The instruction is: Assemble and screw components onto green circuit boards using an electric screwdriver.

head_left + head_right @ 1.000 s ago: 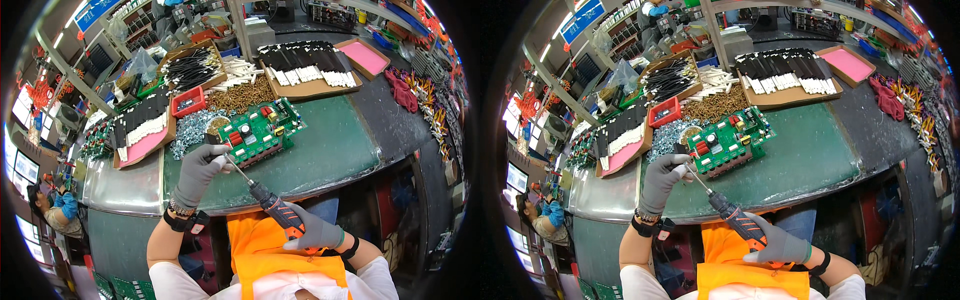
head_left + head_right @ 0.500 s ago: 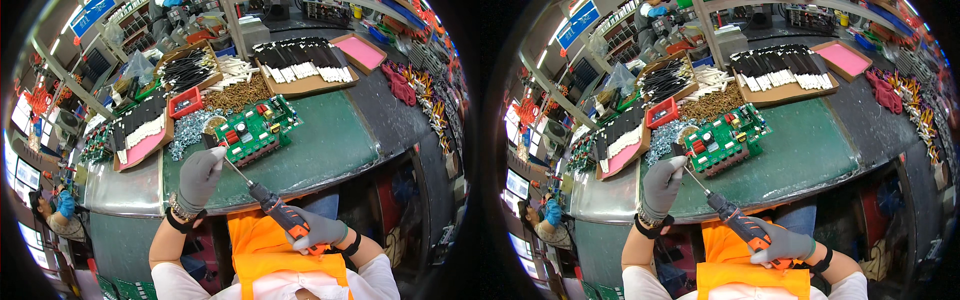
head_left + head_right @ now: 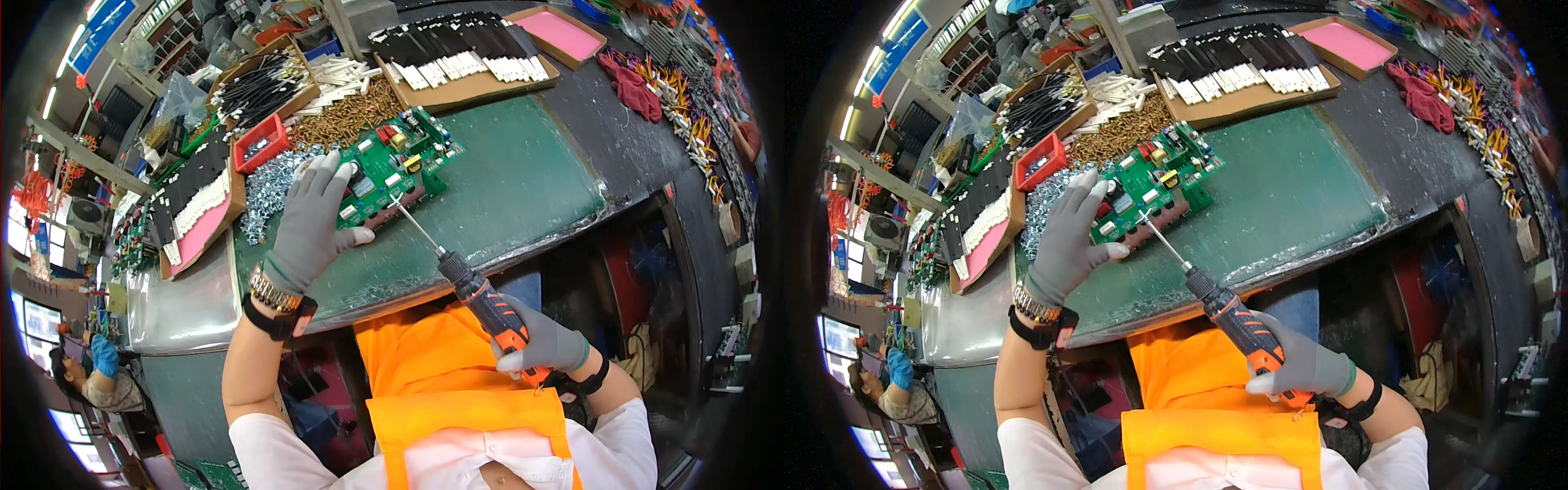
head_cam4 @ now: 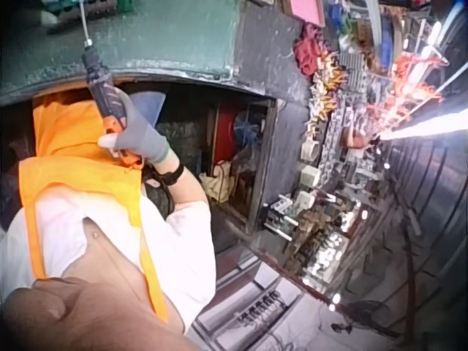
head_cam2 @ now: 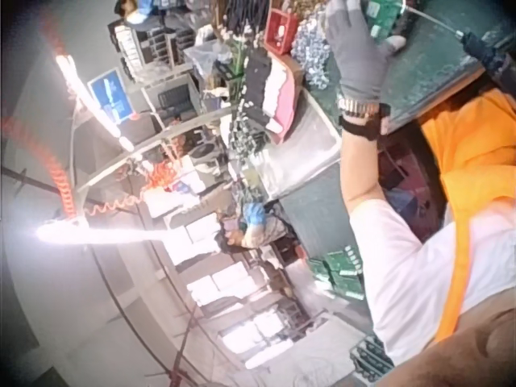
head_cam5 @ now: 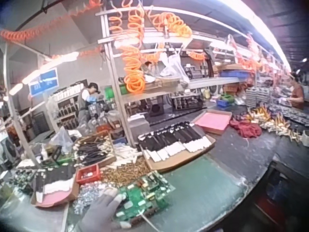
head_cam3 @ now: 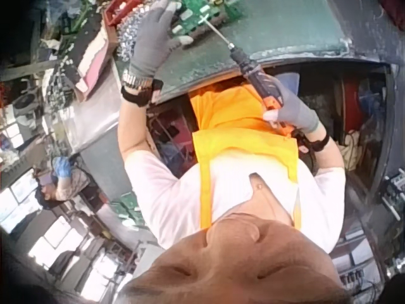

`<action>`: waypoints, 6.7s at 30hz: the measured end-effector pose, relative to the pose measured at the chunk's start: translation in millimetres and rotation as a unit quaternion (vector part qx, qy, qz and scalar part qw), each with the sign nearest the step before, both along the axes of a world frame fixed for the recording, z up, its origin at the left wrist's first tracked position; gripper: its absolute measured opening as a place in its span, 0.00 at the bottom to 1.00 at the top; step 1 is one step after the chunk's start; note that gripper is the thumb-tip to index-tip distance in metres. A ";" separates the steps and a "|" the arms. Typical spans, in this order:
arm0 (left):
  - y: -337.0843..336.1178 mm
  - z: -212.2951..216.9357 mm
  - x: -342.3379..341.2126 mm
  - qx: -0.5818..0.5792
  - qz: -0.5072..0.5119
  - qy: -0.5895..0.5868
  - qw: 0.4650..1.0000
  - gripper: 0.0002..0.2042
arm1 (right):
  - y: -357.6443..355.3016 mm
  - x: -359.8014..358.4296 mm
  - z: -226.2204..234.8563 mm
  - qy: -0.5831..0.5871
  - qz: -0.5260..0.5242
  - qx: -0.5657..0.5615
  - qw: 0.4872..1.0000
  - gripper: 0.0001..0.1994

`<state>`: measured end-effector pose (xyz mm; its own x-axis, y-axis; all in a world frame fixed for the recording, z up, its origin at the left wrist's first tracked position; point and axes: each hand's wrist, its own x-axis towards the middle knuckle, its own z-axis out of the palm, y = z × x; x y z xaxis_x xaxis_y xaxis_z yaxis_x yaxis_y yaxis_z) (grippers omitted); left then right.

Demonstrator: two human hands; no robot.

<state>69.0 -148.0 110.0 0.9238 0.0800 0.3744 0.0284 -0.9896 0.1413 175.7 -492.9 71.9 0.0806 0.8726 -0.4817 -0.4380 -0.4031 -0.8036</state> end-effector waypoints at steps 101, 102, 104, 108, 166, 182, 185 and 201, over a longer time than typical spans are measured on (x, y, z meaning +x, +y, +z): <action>-13.8 -37.9 45.8 0.066 0.165 0.003 0.984 0.39 | -5.7 40.7 -3.1 0.137 -0.071 0.281 0.947 0.46; -8.5 -34.9 48.3 0.063 0.156 0.019 0.986 0.37 | -0.3 49.9 -4.4 0.101 -0.050 0.352 0.929 0.46; 3.3 -25.7 50.8 0.070 0.145 0.019 0.987 0.32 | 5.1 51.4 11.6 0.114 -0.146 0.376 0.908 0.46; 38.0 2.8 57.1 -0.090 0.011 0.037 0.995 0.25 | -14.9 72.2 31.8 0.253 -0.221 0.328 0.883 0.40; 35.9 22.3 -29.8 -0.651 0.168 -0.121 0.731 0.07 | 184.7 69.3 148.7 -0.080 -0.202 0.656 0.723 0.35; -8.1 21.8 11.8 -0.818 0.077 0.129 0.556 0.12 | 196.6 84.4 136.5 -0.076 -0.025 0.713 0.697 0.36; -11.0 19.0 10.0 -0.831 0.066 0.108 0.542 0.12 | 199.3 86.8 138.0 -0.077 -0.011 0.719 0.690 0.35; -12.1 22.6 52.7 -0.635 0.014 0.253 0.730 0.22 | 198.8 84.8 122.6 -0.153 -0.254 0.450 0.842 0.31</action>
<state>121.7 -160.1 132.6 0.9098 0.0874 -0.4057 0.4118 -0.0688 0.9087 260.5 -294.1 194.5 0.5539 0.6889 0.4676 -0.0875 0.6067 -0.7901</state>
